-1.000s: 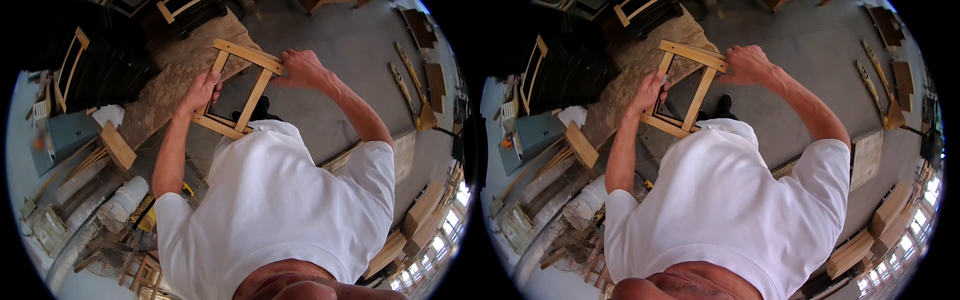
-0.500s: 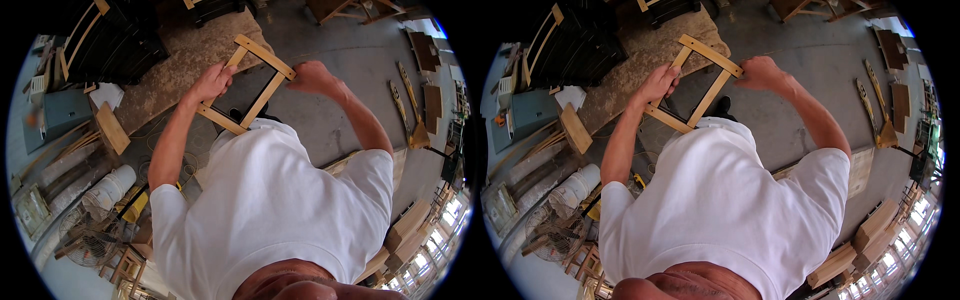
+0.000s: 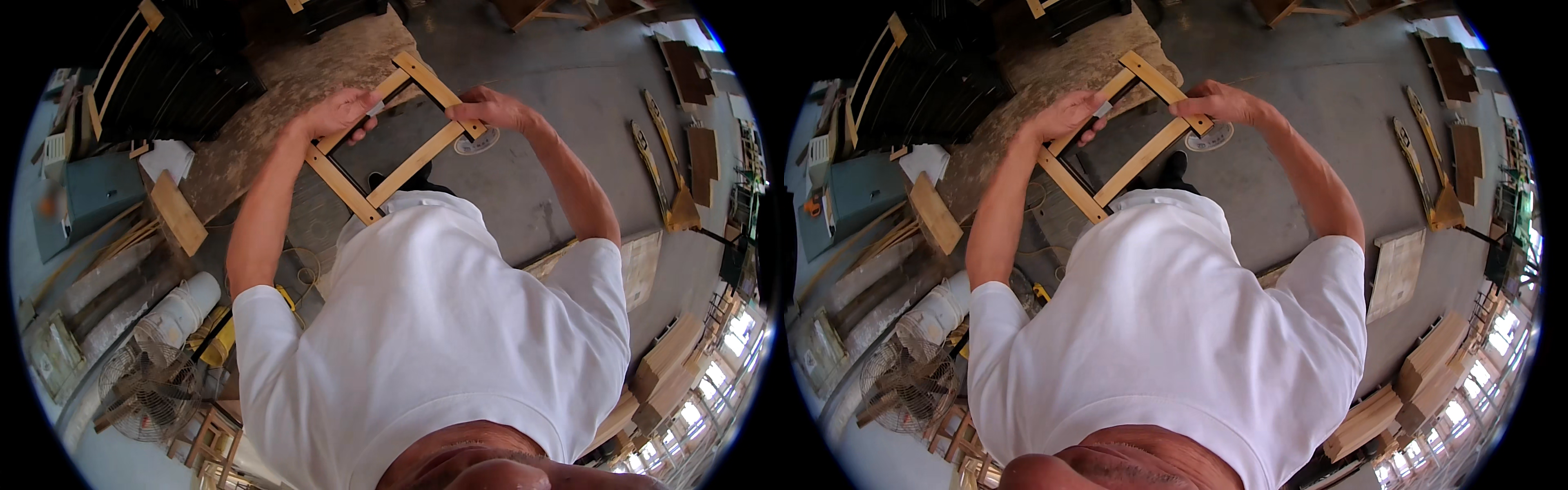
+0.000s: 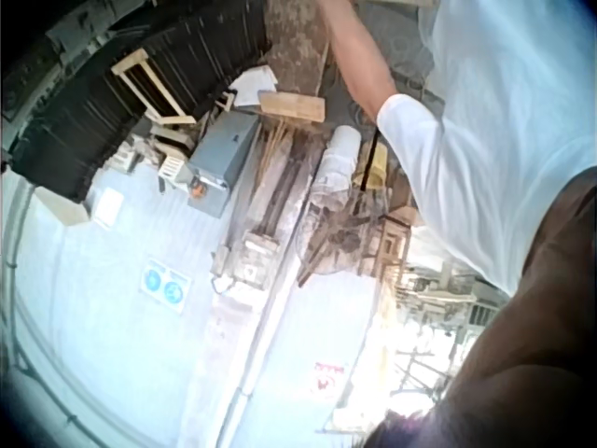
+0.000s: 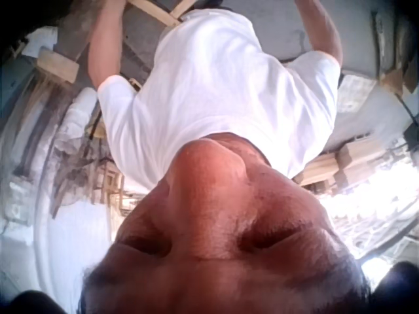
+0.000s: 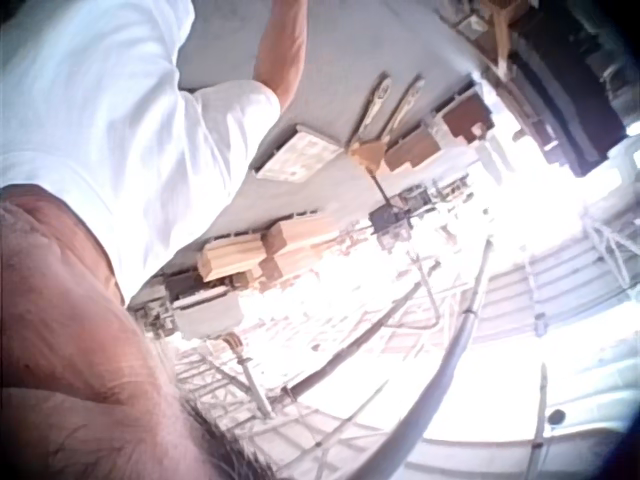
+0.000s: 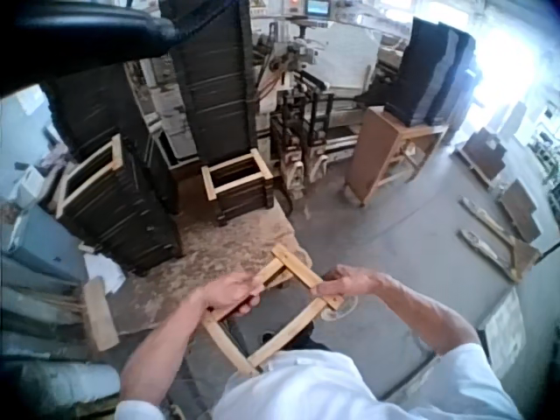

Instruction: The person assembles small wooden frames by hand, applies tape to the joints, and uses a machine to process the frames. The person repeatedly handles the frames, places them on a workbench, and operates a machine to shape or finish them.

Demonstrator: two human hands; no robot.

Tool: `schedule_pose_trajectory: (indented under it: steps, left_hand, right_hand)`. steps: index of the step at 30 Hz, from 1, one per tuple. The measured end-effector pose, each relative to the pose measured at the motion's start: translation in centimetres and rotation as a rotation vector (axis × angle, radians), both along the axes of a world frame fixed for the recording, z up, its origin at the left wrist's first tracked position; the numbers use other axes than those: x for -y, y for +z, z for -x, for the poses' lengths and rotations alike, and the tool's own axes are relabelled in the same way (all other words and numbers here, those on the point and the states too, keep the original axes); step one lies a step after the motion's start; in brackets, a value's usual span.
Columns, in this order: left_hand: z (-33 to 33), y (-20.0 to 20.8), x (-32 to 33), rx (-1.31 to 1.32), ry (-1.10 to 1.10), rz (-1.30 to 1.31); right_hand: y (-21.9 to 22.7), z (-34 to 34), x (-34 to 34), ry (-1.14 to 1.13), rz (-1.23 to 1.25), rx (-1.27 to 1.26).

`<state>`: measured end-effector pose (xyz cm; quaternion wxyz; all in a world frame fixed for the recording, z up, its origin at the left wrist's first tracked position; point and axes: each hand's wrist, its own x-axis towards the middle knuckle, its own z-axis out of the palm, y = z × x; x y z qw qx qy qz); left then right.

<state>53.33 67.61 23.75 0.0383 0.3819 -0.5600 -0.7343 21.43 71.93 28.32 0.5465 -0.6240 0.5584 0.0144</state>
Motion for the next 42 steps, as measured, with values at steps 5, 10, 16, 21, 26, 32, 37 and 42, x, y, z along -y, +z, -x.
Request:
schedule_pose_trajectory:
  steps: [5, 10, 16, 21, 26, 32, 37, 42]
  left_hand:
    - [-0.6, -1.1, -0.5, -0.054, 0.121, -0.151]
    - [0.6, 1.2, -3.1, 0.086, 0.425, 0.525]
    - [3.7, 0.4, -11.4, 0.287, 0.036, 0.822]
    - [4.5, -3.9, -12.2, 0.232, 0.109, 0.564]
    - [4.9, -4.9, -12.7, 0.169, 0.124, 0.543]
    - [4.8, -6.1, -12.9, 0.156, 0.116, 0.463]
    - [4.6, -6.2, -12.8, 0.164, 0.106, 0.466]
    - [4.0, -6.4, -12.3, 0.168, 0.11, 0.436]
  right_hand:
    - [-1.5, -0.4, -1.9, -0.154, -0.036, 0.159]
    - [-2.9, 0.1, -2.6, -0.257, -0.011, 0.147]
    - [-3.1, -0.1, -2.5, -0.283, -0.053, 0.12]
    - [-4.4, 0.0, -2.5, -0.267, -0.037, 0.258]
    - [-6.6, 0.5, -3.0, -0.376, -0.22, 0.149]
    - [-6.8, 0.2, -3.4, -0.41, -0.296, 0.103]
    - [-6.4, 0.9, -3.9, -0.27, -0.039, -0.114]
    - [-2.9, 0.3, -6.5, 0.167, 0.532, -0.355]
